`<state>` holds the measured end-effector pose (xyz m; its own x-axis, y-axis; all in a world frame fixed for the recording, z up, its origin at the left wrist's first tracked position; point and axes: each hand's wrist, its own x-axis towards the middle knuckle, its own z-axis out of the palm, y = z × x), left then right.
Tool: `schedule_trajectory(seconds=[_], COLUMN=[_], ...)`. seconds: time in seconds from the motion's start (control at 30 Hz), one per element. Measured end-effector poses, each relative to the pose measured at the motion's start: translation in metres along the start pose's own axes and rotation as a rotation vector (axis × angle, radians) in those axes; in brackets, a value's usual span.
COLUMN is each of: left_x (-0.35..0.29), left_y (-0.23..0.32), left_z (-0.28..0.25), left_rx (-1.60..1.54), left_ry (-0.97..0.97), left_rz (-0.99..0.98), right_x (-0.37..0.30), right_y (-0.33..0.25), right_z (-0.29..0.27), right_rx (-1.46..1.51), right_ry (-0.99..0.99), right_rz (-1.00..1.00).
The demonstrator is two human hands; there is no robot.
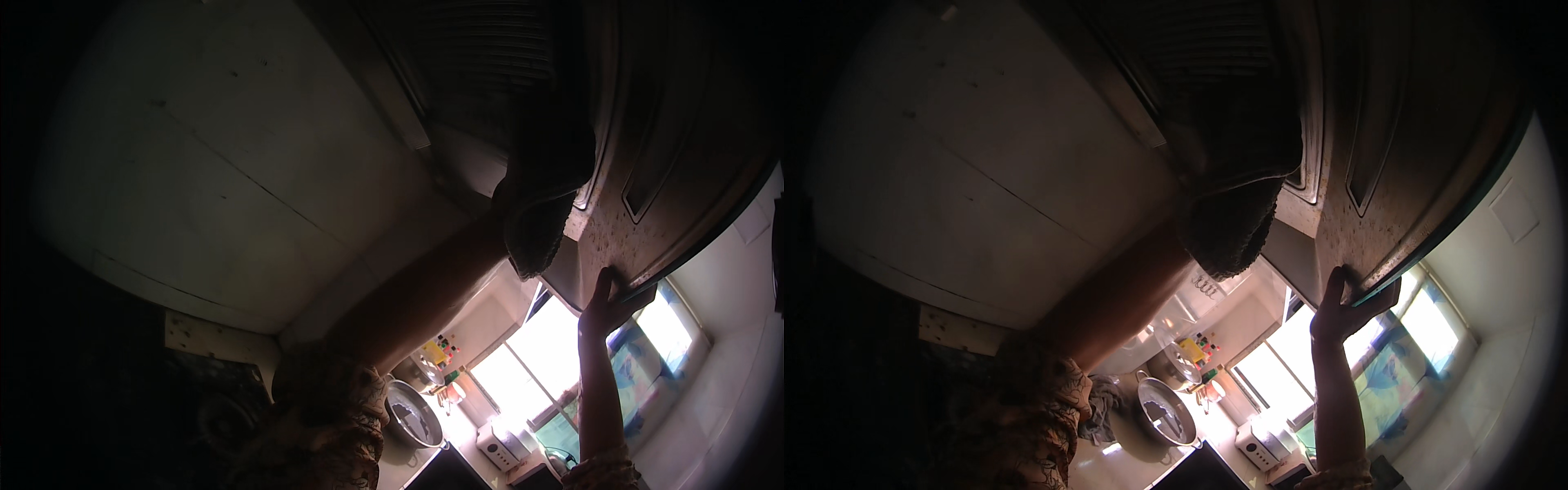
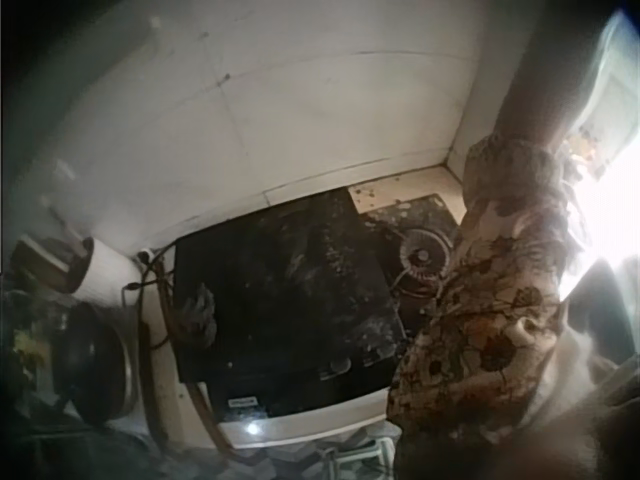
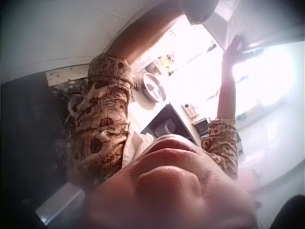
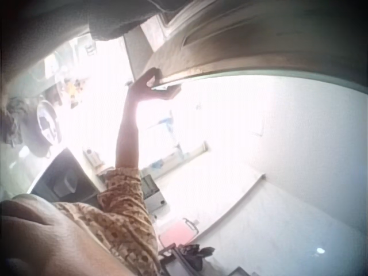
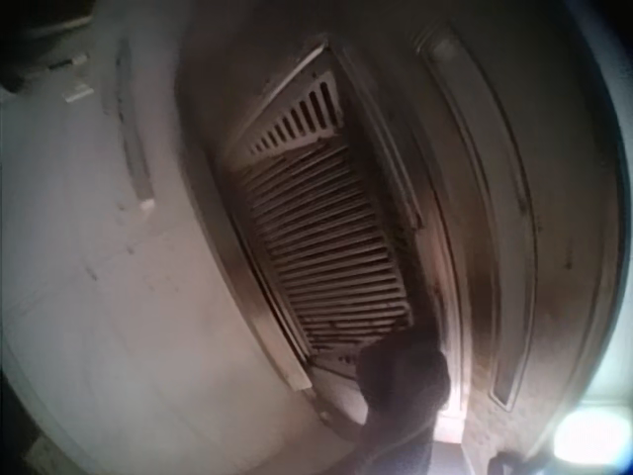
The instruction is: The person cleans the underside of a kitchen range hood using a cloth and paper towels. They repeatedly wipe the metal surface, rinse the cloth at the sink, and continue wiping different sections of the hood.
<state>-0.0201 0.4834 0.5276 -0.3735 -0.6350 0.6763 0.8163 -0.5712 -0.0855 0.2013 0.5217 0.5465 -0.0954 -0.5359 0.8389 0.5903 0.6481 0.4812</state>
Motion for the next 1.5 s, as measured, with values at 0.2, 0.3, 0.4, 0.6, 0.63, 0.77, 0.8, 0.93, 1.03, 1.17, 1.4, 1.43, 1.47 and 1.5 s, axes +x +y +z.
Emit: schedule_trajectory(seconds=[0.2,0.3,0.4,0.6,0.63,0.77,0.8,0.93,1.03,1.17,1.4,1.43,1.47,1.5], left_x=[0.003,0.004,0.001,0.000,0.000,0.010,0.011,0.015,0.018,0.023,0.037,0.036,0.035,0.032], left_y=[-0.001,0.001,0.007,0.012,0.012,0.008,0.006,0.004,0.006,0.007,0.001,0.003,0.004,0.005], left_z=[-0.005,-0.008,-0.010,-0.015,-0.016,-0.019,-0.021,-0.029,-0.029,-0.029,-0.045,-0.046,-0.046,-0.044], left_rx=[0.006,0.021,0.019,0.004,0.012,0.023,0.029,0.033,0.026,0.020,0.074,0.072,0.069,0.059], left_ry=[-0.012,-0.015,-0.011,-0.022,-0.022,-0.023,-0.020,-0.017,-0.024,-0.035,-0.027,-0.024,-0.025,-0.028], left_rz=[-0.007,-0.004,-0.011,-0.008,-0.003,0.011,0.008,0.024,0.031,0.035,0.051,0.053,0.052,0.046], right_x=[0.001,-0.001,0.001,0.001,0.000,0.000,0.000,0.000,-0.003,0.003,0.001,0.000,0.000,-0.001], right_y=[0.001,-0.005,-0.004,-0.001,0.001,0.003,0.002,0.000,0.005,0.013,0.007,0.008,0.009,0.012], right_z=[-0.003,0.003,0.002,-0.002,-0.001,-0.003,-0.003,0.000,-0.003,-0.013,-0.007,-0.007,-0.007,-0.010], right_rx=[-0.029,0.072,0.110,0.103,0.109,-0.026,-0.026,0.071,0.160,0.162,0.200,0.203,0.212,0.210], right_ry=[-0.011,0.003,-0.005,-0.029,-0.024,-0.028,-0.029,-0.036,-0.074,-0.120,-0.127,-0.130,-0.136,-0.148], right_rz=[-0.012,0.001,0.005,0.019,0.033,-0.009,-0.019,-0.010,-0.004,-0.158,-0.206,-0.208,-0.198,-0.190])
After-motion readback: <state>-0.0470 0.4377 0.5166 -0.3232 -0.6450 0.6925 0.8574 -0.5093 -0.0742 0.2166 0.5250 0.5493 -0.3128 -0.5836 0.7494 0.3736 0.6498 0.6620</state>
